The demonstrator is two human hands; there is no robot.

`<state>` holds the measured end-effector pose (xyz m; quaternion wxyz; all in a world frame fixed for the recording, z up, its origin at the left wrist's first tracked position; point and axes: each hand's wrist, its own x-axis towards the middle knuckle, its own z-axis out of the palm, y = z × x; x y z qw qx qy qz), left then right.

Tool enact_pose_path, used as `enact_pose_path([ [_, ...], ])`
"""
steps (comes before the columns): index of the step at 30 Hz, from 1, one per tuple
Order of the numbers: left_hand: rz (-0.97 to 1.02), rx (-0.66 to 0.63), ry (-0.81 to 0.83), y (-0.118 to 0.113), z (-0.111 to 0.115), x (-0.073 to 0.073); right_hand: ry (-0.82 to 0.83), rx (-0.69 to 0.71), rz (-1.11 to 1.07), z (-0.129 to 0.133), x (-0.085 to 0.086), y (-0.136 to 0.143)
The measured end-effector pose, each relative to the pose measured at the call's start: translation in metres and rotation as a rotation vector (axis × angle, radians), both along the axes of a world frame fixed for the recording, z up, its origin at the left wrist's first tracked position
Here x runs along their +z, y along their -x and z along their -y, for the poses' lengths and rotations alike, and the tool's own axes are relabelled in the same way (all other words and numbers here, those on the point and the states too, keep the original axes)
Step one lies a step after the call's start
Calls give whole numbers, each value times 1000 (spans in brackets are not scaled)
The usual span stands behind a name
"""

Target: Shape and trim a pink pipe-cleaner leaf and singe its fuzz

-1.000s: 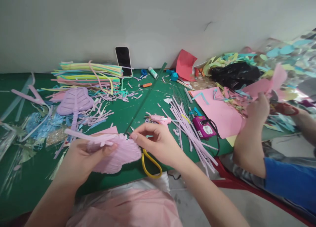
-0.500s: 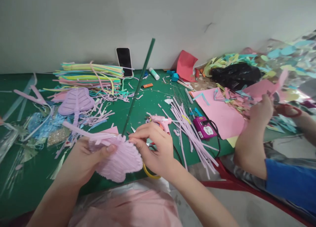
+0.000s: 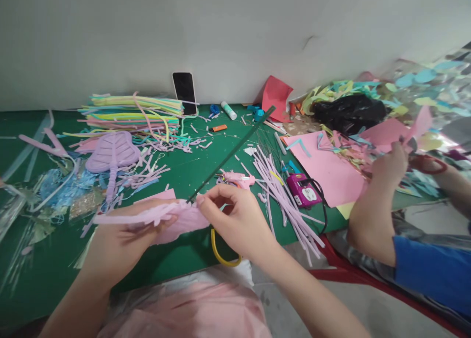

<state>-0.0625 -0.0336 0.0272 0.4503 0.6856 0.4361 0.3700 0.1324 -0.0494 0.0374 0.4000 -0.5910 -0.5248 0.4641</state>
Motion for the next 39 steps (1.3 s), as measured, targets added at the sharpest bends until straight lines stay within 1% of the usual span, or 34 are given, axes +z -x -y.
enact_pose_path([
  [2, -34, -25, -33, 1, 0, 1, 48, 29, -35, -3, -1, -2],
  [5, -39, -21, -4, 2, -2, 1, 109, 100, -105, -7, -2, -8],
  [8, 9, 14, 111, 1, -4, -2, 167, 175, -232, -10, -4, -13],
  [10, 58, 25, 220, 0, -6, -6, 175, 223, -333, -10, -7, -15],
  [12, 148, 25, 371, -2, -7, -11, 148, 263, -392, -10, -10, -16],
  [15, 314, 21, 585, -5, -8, -14, 59, 300, -390, -10, -13, -15],
  [17, 365, 12, 645, -6, -7, -15, 5, 310, -367, -11, -13, -14],
  [20, 367, 11, 660, -7, -7, -13, -28, 302, -345, -13, -12, -13],
  [22, 339, 20, 635, -6, -7, -13, -6, 291, -344, -15, -12, -13],
  [24, 265, 40, 560, -4, -7, -13, 52, 275, -327, -17, -13, -14],
  [26, 147, 93, 417, -3, -7, -13, 88, 213, -271, -17, -12, -15],
  [28, 28, 156, 247, -1, -6, -13, 52, 97, -194, -15, -11, -15],
  [30, -30, 180, 102, -1, -3, -12, -35, 1, -140, -11, -11, -11],
  [34, -18, 75, -100, -1, 2, -11, -245, -49, -29, 2, -13, 2],
  [36, -28, 50, -161, -1, 4, -11, -406, -90, 92, 8, -13, 9],
  [39, -44, 64, -188, -1, 5, -11, -613, -130, 230, 12, -10, 15],
])
